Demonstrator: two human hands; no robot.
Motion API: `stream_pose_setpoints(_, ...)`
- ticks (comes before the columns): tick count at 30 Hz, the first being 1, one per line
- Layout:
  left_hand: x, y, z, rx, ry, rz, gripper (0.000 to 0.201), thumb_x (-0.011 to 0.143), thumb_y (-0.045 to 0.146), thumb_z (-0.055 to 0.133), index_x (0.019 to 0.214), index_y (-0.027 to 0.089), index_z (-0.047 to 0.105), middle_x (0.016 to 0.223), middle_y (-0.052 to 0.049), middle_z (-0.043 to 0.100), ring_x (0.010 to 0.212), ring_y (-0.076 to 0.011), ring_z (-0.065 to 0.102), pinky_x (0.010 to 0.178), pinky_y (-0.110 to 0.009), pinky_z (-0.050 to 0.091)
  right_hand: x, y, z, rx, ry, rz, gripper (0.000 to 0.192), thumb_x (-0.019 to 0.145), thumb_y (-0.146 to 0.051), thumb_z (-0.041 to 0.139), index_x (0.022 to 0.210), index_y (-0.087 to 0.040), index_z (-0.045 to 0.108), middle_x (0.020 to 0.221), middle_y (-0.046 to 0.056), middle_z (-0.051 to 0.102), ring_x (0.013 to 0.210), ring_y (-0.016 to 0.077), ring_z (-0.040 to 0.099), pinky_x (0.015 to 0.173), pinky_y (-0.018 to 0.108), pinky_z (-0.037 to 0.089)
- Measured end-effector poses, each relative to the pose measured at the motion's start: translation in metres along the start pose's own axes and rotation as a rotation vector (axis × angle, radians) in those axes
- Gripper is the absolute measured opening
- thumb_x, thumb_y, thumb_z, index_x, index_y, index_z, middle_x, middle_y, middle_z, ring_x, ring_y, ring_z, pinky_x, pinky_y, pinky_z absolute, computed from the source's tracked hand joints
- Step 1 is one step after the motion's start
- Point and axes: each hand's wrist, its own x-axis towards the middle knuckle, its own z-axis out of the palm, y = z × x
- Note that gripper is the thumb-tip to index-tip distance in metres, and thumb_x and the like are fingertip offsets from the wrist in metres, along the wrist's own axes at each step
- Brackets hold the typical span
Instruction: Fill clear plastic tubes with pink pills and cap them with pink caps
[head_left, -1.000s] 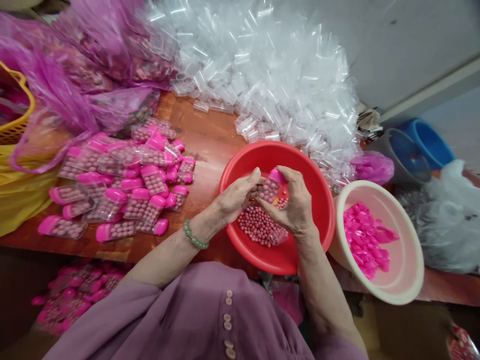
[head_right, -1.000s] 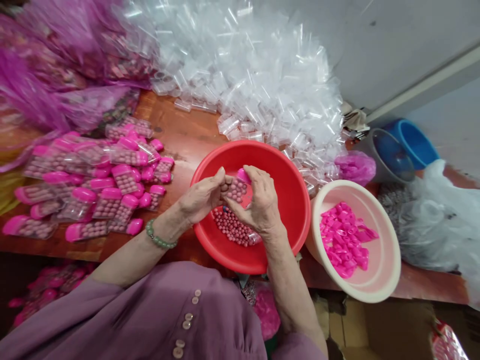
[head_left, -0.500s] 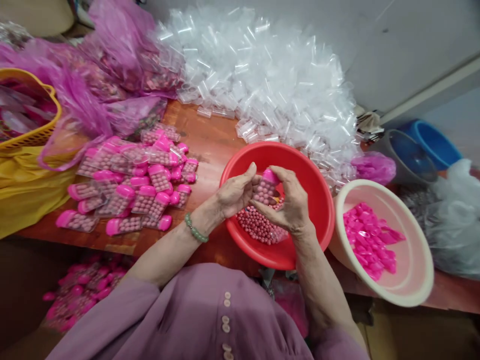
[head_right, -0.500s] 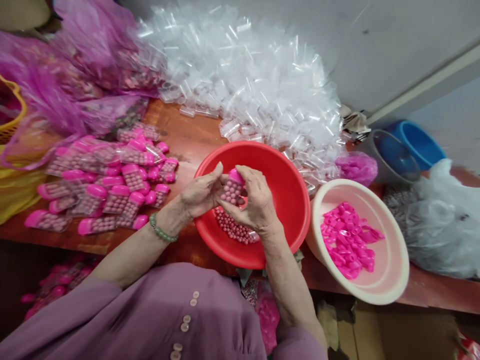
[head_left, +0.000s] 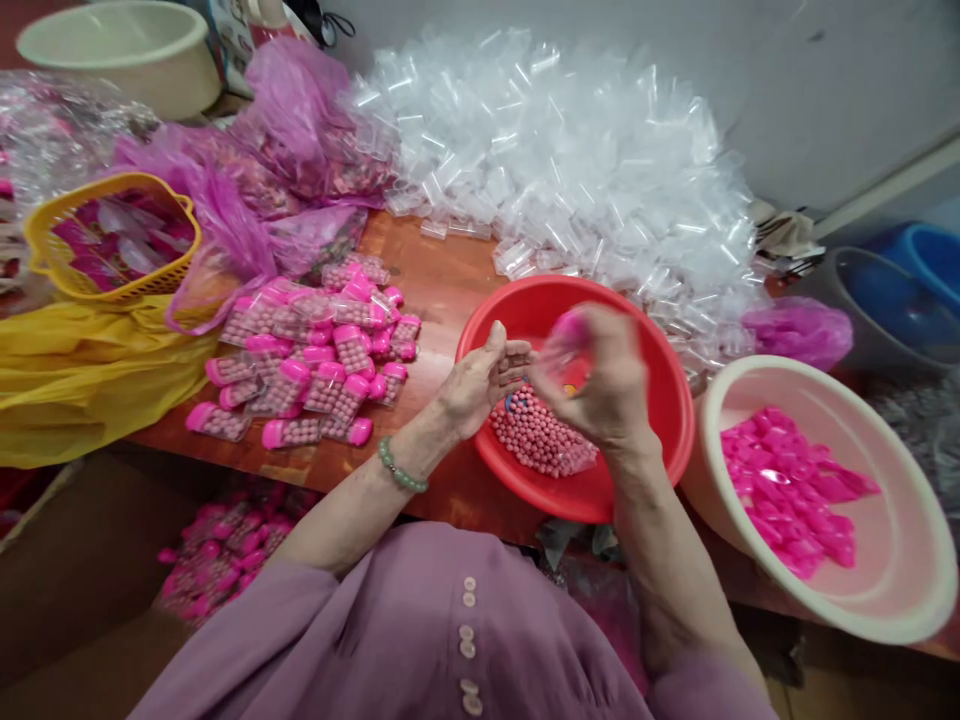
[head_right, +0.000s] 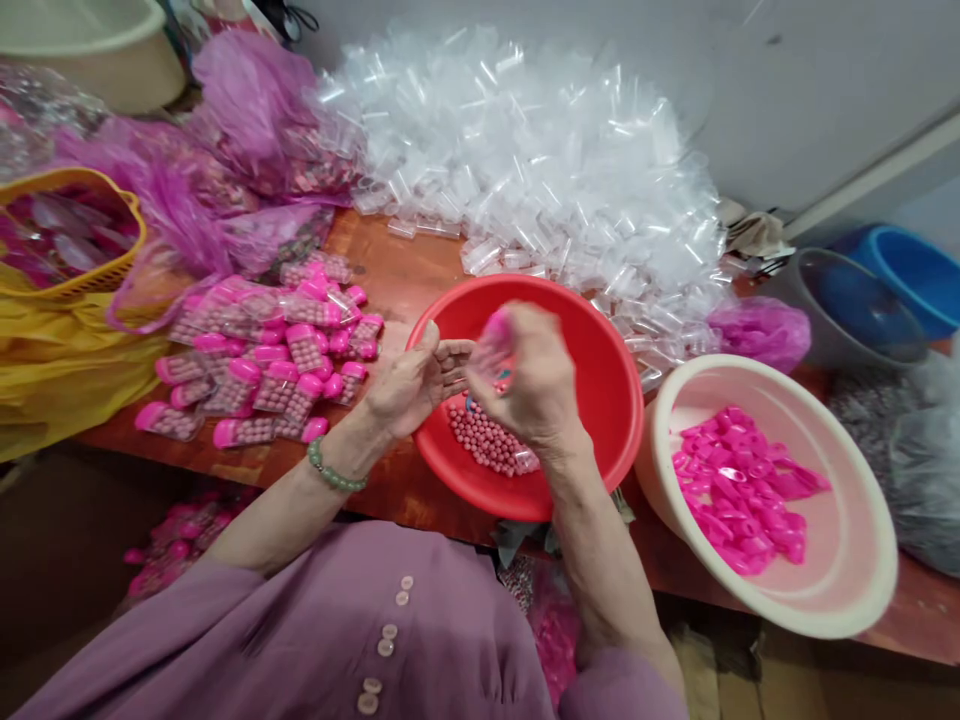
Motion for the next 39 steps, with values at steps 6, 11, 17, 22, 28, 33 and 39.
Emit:
stream_pose_setpoints(6, 0.003, 0.002, 0.005, 0.001, -0.116, -0.095, 0.055, 0.095, 0.06, 0.045, 0.09, 0.012, 0.072, 0.076, -0.006, 0.071, 0.067, -0.0122, 0.064, 0.065, -0.023, 0.048, 0.0, -0.004, 0.005, -0.01, 0.036, -0.003, 0.068, 0.078, -0.038, 0.07, 0.136, -0.012, 0.044, 0.12, 0.021, 0.061, 0.11, 0.0342, 0.061, 0.089, 0.052, 0.054)
stream_pose_setpoints(11, 0.006, 0.003, 0.007, 0.004, -0.155, -0.104, 0.056, 0.092, 0.062, 0.048, 0.095, 0.012, 0.073, 0.078, -0.008, 0.072, 0.075, -0.0161, 0.067, 0.065, -0.024, 0.049, 0.003, -0.007, 0.004, 0.006, -0.039, -0.026, 0.068, 0.077, -0.043, 0.071, 0.134, -0.017, 0.045, 0.121, 0.018, 0.064, 0.109, 0.0326, 0.063, 0.087, 0.05, 0.055)
stream_pose_setpoints(17, 0.01, 0.003, 0.008, -0.031, -0.145, -0.159, 0.057, 0.094, 0.061, 0.045, 0.093, 0.011, 0.072, 0.077, -0.011, 0.073, 0.082, -0.0216, 0.07, 0.072, -0.029, 0.053, 0.001, -0.009, 0.007, 0.04, -0.089, -0.043, 0.065, 0.074, -0.043, 0.074, 0.127, -0.016, 0.049, 0.118, 0.018, 0.065, 0.106, 0.0307, 0.064, 0.086, 0.046, 0.055)
stream_pose_setpoints(22, 0.015, -0.005, 0.012, -0.036, -0.059, -0.103, 0.055, 0.096, 0.057, 0.042, 0.091, 0.011, 0.071, 0.072, -0.01, 0.071, 0.075, -0.02, 0.07, 0.075, -0.033, 0.057, 0.002, -0.009, 0.01, 0.055, -0.105, -0.093, 0.064, 0.076, -0.045, 0.073, 0.126, -0.014, 0.049, 0.115, 0.019, 0.067, 0.104, 0.0306, 0.065, 0.089, 0.047, 0.055)
stream_pose_setpoints(28, 0.012, -0.012, 0.012, 0.024, -0.057, -0.059, 0.053, 0.094, 0.059, 0.046, 0.08, 0.012, 0.068, 0.059, -0.004, 0.065, 0.049, -0.0127, 0.061, 0.057, -0.027, 0.055, 0.003, -0.011, 0.009, 0.06, -0.085, -0.12, 0.06, 0.075, -0.038, 0.07, 0.126, -0.016, 0.049, 0.111, 0.017, 0.068, 0.1, 0.0299, 0.066, 0.085, 0.045, 0.056)
stream_pose_setpoints(33, 0.004, -0.014, 0.017, 0.048, 0.072, -0.031, 0.047, 0.097, 0.048, 0.045, 0.068, 0.014, 0.062, 0.05, -0.001, 0.059, 0.042, -0.0097, 0.054, 0.048, -0.021, 0.049, 0.0, -0.015, 0.01, 0.023, -0.083, -0.168, 0.061, 0.074, -0.035, 0.067, 0.129, -0.015, 0.048, 0.109, 0.016, 0.068, 0.097, 0.0297, 0.066, 0.082, 0.045, 0.056)
stream_pose_setpoints(39, 0.006, -0.015, 0.017, 0.137, 0.062, -0.021, 0.053, 0.097, 0.053, 0.038, 0.068, 0.014, 0.059, 0.051, -0.002, 0.057, 0.044, -0.0109, 0.053, 0.048, -0.024, 0.048, -0.001, -0.016, 0.013, 0.033, -0.116, -0.19, 0.066, 0.077, -0.039, 0.069, 0.133, -0.012, 0.046, 0.112, 0.019, 0.067, 0.101, 0.0318, 0.065, 0.085, 0.047, 0.057)
